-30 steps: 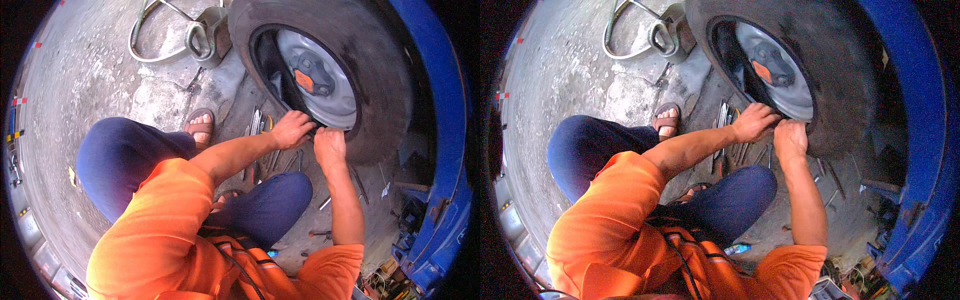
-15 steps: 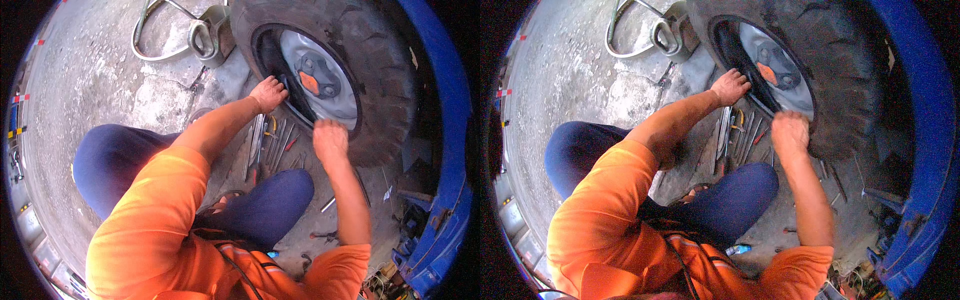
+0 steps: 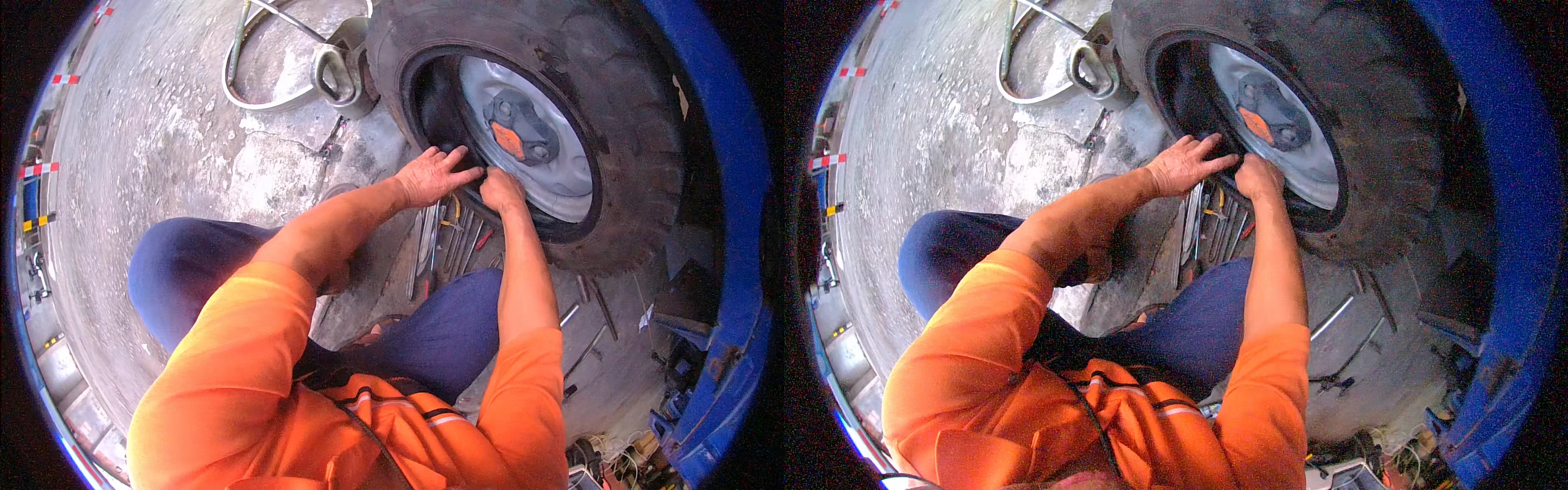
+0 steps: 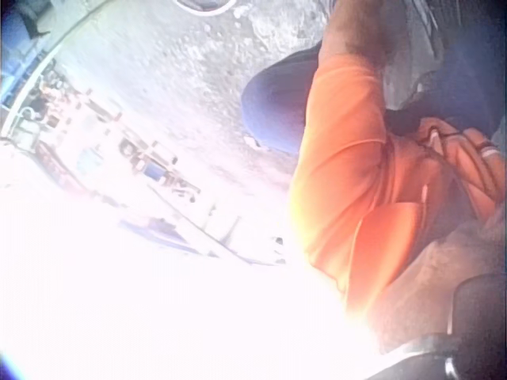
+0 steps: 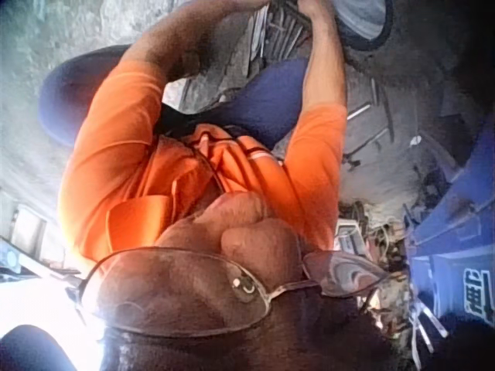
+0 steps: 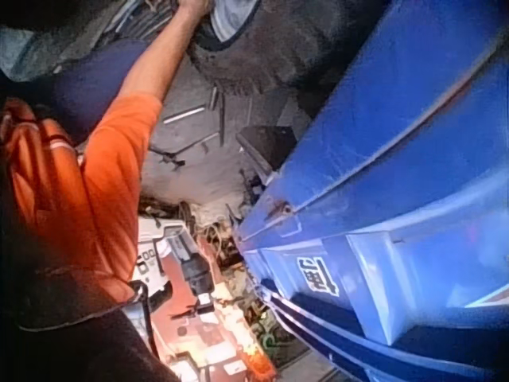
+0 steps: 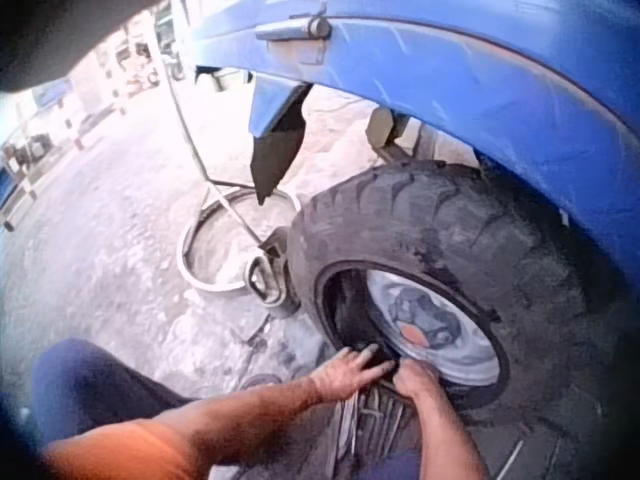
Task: The person removes a tire from a blue vehicle's wheel rim. They use their hands to pull the tire bead away from the rim and then use a metal tire iron to pry the tire off the rim, working around the circumference until the tire is fully detached.
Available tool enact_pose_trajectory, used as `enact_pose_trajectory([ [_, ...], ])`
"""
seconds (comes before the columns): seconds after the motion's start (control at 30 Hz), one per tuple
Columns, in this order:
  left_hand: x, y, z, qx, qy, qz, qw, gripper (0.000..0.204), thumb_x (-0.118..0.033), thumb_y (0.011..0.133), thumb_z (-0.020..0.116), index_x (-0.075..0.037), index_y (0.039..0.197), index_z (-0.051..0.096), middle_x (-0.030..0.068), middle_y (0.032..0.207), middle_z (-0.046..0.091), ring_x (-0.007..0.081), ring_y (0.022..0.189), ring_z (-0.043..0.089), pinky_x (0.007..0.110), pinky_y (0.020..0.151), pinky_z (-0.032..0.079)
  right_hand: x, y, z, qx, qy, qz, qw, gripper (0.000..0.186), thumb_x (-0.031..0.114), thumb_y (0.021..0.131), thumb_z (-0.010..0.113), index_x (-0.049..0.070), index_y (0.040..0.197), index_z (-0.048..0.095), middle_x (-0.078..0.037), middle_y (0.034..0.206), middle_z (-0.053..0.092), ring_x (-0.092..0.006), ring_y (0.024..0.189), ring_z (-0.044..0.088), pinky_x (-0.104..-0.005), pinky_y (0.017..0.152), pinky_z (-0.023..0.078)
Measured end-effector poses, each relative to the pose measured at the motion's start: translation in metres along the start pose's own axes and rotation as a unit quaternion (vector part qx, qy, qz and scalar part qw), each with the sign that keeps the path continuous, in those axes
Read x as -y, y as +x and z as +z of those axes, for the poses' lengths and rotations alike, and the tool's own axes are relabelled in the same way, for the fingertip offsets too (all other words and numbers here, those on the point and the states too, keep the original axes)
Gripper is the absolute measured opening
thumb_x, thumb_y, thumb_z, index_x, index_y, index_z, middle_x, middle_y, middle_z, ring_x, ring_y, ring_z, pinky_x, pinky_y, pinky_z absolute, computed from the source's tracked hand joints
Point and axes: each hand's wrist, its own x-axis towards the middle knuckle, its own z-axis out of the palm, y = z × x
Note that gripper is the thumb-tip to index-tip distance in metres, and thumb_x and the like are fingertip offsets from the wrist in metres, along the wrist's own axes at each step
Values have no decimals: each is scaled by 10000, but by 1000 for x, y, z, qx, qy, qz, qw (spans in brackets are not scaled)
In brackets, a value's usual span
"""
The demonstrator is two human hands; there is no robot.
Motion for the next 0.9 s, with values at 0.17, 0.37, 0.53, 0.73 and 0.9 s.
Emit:
enact_pose_trajectory([
  [0.17, -4, 12, 10, 30, 28, -73, 996, 545, -140, 805, 523, -115, 1342, 438, 138, 1056, 489, 271, 850, 573, 372, 766, 452, -25, 26, 15, 60, 19, -62, 996, 426, 157, 775, 487, -3, 1153, 600, -271, 1185, 561, -418, 1125, 534, -440, 940, 438],
  [0.37, -2, 30, 16, 82, 46, -138, 986, 447, -117, 778, 526, 7, 1207, 517, 131, 1007, 491, 278, 912, 537, 365, 769, 441, -6, -22, 13, -195, 10, -128, 972, 247, 139, 815, 542, 58, 1046, 575, -209, 1017, 599, -400, 958, 575, -548, 821, 438],
  [0.53, 4, 29, 15, 111, 82, -89, 986, 346, -142, 748, 551, -1, 1059, 604, 137, 1086, 487, 251, 897, 546, 366, 776, 458, 2, -89, 7, -270, -245, -67, 929, 368, 166, 843, 510, 92, 1196, 586, -99, 1097, 559, -270, 961, 515, -406, 819, 395],
  [0.73, 0, 27, 10, 108, 79, -114, 984, 547, -135, 770, 548, -23, 1301, 482, 125, 1225, 481, 253, 909, 551, 353, 816, 463, 2, -83, 8, -209, -250, -21, 945, 421, 213, 849, 523, 41, 1231, 553, -112, 1159, 539, -268, 976, 540, -435, 825, 436],
  [0.9, -3, 27, 8, 98, 56, -119, 986, 548, -148, 797, 544, -70, 1331, 450, 113, 1185, 510, 253, 940, 565, 359, 828, 456, 4, -73, 15, -133, -263, 19, 955, 514, 259, 837, 548, 18, 1288, 494, -145, 1226, 517, -330, 1084, 517, -509, 882, 431],
])
